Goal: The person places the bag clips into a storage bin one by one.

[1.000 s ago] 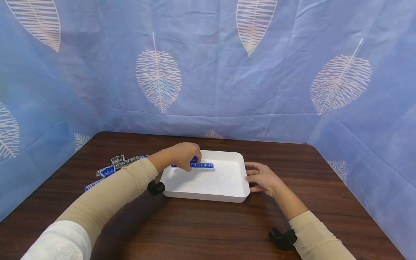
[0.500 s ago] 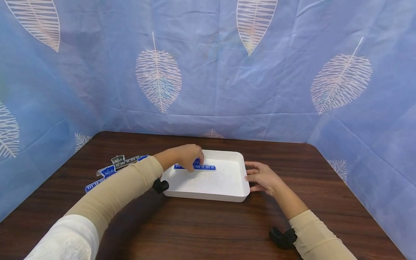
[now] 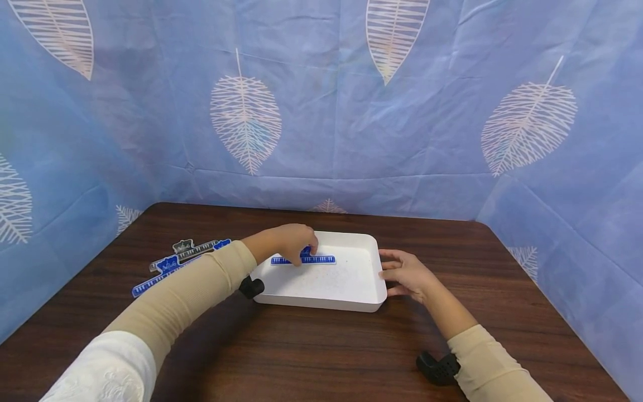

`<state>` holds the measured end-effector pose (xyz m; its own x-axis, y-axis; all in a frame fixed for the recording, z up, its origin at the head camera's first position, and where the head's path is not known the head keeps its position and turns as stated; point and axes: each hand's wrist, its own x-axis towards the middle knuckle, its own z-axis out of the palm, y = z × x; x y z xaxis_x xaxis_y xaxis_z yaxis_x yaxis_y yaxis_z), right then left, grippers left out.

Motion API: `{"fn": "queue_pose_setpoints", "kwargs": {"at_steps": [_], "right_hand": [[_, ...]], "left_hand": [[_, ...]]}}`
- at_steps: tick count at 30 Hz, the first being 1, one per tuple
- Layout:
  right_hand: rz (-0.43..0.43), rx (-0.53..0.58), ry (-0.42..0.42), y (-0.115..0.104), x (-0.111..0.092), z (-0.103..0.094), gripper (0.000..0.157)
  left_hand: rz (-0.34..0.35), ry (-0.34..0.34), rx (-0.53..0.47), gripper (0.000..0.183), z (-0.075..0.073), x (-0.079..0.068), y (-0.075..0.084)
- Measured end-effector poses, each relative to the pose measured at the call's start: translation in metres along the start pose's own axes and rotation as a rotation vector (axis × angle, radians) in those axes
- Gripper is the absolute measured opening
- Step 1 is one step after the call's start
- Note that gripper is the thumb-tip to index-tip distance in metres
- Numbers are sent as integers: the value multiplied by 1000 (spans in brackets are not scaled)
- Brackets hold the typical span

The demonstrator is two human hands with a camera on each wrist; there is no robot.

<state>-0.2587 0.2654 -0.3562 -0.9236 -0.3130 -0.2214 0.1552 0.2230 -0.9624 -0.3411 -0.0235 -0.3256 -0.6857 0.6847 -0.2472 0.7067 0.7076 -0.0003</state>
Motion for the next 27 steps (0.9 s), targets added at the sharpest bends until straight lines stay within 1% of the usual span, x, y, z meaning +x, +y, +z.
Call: {"fn": "queue_pose_setpoints", "kwargs": {"at_steps": [7, 11, 16, 20, 27], "right_hand": [[0, 3, 1, 0, -1, 0, 73], [0, 2, 1, 0, -1, 0, 73], [-1, -3, 0, 0, -1, 1, 73], [-2, -4, 0, 0, -1, 1, 74], [-3, 9, 5, 1, -1, 1, 74]], "left_hand": [[-26, 14, 45, 47, -6, -4, 1], [-39, 37, 45, 48, -8, -7, 0], [-38, 55, 38, 46, -9, -12, 0], [-24, 85, 30, 43, -10, -18, 0], [49, 170, 64, 35, -15, -31, 2]]}}
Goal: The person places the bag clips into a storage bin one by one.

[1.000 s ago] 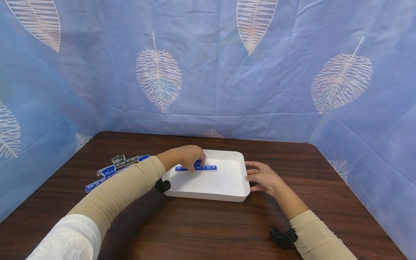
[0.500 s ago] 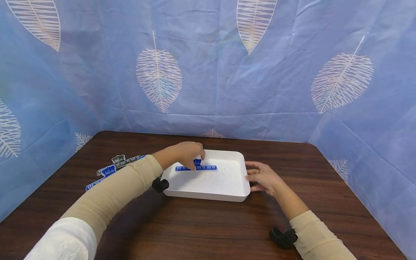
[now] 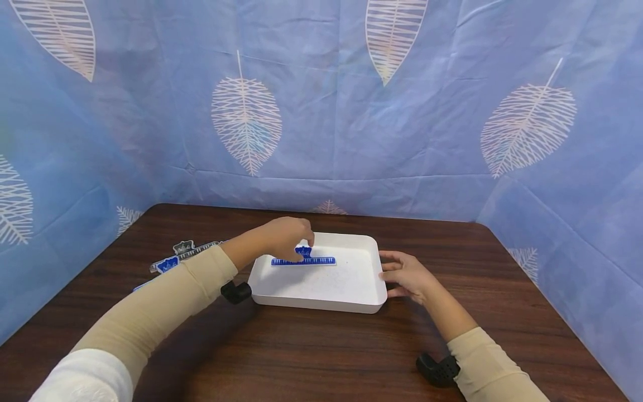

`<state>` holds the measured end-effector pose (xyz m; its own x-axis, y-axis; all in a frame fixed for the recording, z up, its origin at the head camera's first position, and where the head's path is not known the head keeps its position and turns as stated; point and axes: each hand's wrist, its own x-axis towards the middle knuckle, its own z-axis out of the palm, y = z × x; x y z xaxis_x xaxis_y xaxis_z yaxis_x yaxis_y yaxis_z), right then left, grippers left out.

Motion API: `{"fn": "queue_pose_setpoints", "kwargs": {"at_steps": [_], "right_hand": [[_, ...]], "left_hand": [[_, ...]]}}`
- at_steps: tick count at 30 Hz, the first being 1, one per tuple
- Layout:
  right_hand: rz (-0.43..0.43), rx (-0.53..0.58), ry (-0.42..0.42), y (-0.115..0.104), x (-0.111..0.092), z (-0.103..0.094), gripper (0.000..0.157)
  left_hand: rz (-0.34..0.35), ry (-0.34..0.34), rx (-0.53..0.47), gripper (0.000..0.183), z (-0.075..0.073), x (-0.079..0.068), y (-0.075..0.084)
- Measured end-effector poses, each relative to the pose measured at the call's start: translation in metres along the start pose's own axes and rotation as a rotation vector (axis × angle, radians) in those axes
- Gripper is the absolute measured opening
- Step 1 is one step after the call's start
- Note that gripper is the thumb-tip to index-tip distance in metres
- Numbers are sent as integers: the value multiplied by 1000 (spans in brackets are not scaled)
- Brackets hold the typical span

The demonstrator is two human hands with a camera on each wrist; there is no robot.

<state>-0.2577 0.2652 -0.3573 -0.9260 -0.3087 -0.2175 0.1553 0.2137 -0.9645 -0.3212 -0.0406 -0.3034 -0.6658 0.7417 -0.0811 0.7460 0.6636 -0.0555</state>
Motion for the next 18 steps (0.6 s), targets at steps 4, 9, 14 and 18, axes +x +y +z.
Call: {"fn": "queue_pose_setpoints", "kwargs": {"at_steps": [4, 9, 14, 18], "right_hand": [[-1, -1, 6, 0, 0, 0, 74], [2, -7, 12, 1, 0, 1, 74], [-1, -4, 8, 0, 0, 1, 73], [-3, -5, 9, 0, -1, 1, 73]], "left_hand": [[18, 42, -4, 32, -4, -9, 2], [38, 105, -26, 32, -4, -20, 1], [56, 141, -29, 31, -3, -32, 0], [50, 130, -20, 30, 0, -40, -2]]}}
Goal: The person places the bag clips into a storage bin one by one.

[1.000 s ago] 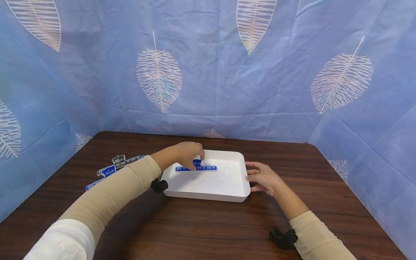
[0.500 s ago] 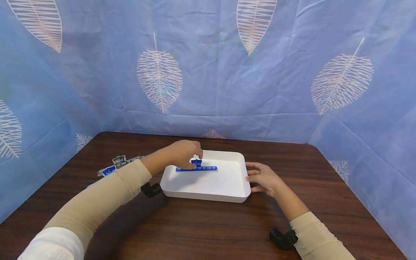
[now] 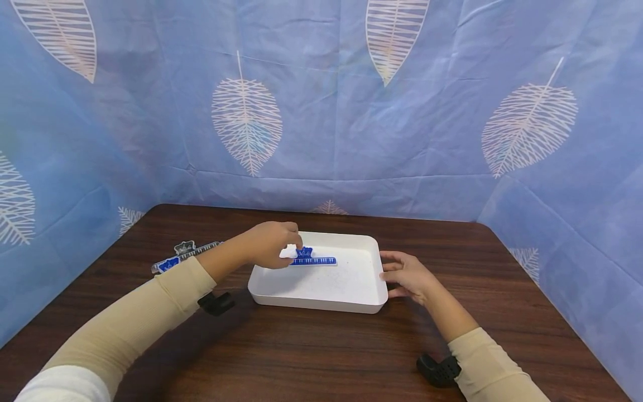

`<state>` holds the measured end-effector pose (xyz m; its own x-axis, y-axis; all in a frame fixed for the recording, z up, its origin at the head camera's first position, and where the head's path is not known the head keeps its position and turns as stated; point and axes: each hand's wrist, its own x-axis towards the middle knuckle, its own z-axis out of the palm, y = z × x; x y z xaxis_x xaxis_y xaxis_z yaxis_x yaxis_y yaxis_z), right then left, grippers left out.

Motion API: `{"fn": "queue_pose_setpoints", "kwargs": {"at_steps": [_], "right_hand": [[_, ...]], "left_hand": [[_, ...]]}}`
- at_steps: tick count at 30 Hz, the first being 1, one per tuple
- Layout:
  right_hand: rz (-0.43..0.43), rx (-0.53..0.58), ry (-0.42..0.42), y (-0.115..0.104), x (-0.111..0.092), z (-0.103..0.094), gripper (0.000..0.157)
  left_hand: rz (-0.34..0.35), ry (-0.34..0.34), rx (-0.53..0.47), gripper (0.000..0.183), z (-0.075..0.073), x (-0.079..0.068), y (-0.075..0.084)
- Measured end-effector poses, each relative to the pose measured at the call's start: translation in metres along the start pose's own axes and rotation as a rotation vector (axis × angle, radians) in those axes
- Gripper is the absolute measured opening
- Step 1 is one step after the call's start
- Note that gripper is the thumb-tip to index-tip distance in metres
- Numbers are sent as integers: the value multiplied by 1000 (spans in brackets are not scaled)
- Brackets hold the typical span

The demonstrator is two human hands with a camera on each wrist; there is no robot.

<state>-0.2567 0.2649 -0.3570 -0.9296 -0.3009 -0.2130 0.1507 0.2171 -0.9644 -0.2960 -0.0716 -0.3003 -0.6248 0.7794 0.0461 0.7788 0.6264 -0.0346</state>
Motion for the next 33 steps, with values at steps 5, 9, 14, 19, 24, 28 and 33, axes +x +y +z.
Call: {"fn": "queue_pose_setpoints", "kwargs": {"at_steps": [5, 9, 14, 19, 24, 28, 33], "right_hand": [[1, -5, 2, 0, 0, 0, 73], [-1, -7, 3, 1, 1, 0, 73], [-4, -7, 3, 2, 1, -1, 73], [-4, 0, -4, 1, 1, -1, 73], [-2, -1, -9, 1, 1, -1, 72], [0, -3, -8, 0, 0, -1, 72], [-3, 3, -15, 0, -1, -2, 73]], "left_hand": [[-21, -9, -19, 30, 2, -11, -4], [-22, 9, -26, 29, 2, -19, -6], [-3, 40, -6, 26, 0, -28, -8], [-12, 57, 0, 26, -1, -37, -10], [-43, 68, 0, 26, -4, -48, -11], [-72, 79, -2, 24, -6, -57, -11], [-98, 98, -33, 21, -6, -70, -14]]}}
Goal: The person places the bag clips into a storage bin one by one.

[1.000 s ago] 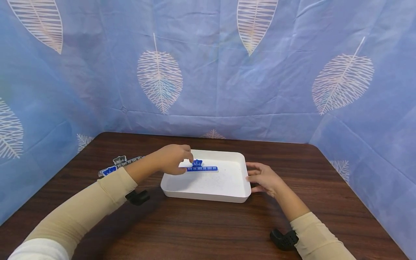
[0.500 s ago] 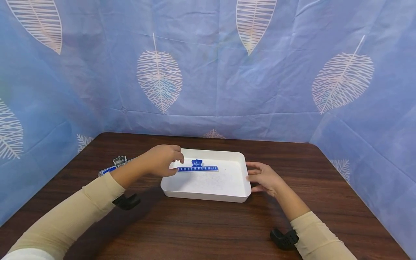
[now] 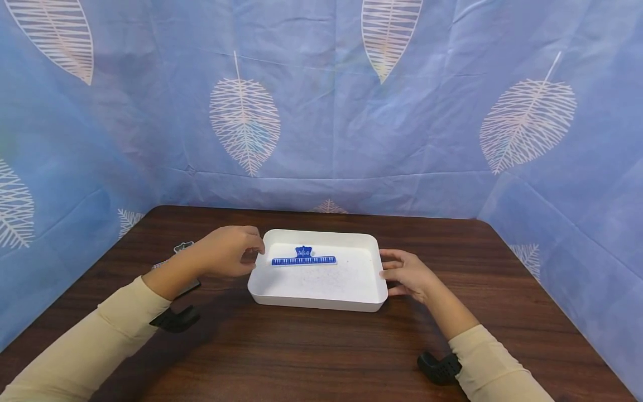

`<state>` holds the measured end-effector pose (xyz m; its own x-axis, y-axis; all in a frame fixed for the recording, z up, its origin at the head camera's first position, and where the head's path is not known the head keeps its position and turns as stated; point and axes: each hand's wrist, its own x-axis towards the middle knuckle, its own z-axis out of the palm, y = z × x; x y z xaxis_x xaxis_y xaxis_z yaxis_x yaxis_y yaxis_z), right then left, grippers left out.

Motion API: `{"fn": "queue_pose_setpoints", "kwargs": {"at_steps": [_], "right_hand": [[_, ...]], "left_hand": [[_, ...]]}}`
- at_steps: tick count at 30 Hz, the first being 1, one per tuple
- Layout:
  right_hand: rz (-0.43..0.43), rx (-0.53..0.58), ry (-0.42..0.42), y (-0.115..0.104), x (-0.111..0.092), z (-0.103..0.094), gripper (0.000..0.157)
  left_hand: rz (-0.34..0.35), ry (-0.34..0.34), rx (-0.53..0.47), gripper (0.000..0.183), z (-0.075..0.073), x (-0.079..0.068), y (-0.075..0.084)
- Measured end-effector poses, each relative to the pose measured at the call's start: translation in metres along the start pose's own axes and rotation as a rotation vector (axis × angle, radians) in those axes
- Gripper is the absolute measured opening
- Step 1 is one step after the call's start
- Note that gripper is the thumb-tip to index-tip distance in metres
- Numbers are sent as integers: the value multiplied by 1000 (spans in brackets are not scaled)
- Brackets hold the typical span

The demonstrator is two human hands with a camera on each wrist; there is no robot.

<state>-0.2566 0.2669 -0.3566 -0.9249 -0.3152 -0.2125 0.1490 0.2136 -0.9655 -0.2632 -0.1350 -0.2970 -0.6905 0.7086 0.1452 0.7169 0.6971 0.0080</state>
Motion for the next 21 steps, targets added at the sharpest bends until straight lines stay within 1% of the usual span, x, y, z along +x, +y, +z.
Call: {"fn": "queue_pose_setpoints", "kwargs": {"at_steps": [4, 7, 12, 17, 21], "right_hand": [[-2, 1, -5, 0, 0, 0, 73], [2, -1, -4, 0, 0, 0, 73], [2, -2, -3, 0, 0, 0, 73], [0, -4, -5, -1, -1, 0, 73], [-2, -4, -7, 0, -1, 0, 73]], "left_hand": [[-31, 23, -49, 19, -1, -11, -7], [-56, 28, -67, 20, -2, -19, -14], [-85, 17, -90, 23, -3, -29, -22], [-114, 6, -113, 26, -5, -38, -26], [-135, 1, -129, 27, -4, -44, -30]]}}
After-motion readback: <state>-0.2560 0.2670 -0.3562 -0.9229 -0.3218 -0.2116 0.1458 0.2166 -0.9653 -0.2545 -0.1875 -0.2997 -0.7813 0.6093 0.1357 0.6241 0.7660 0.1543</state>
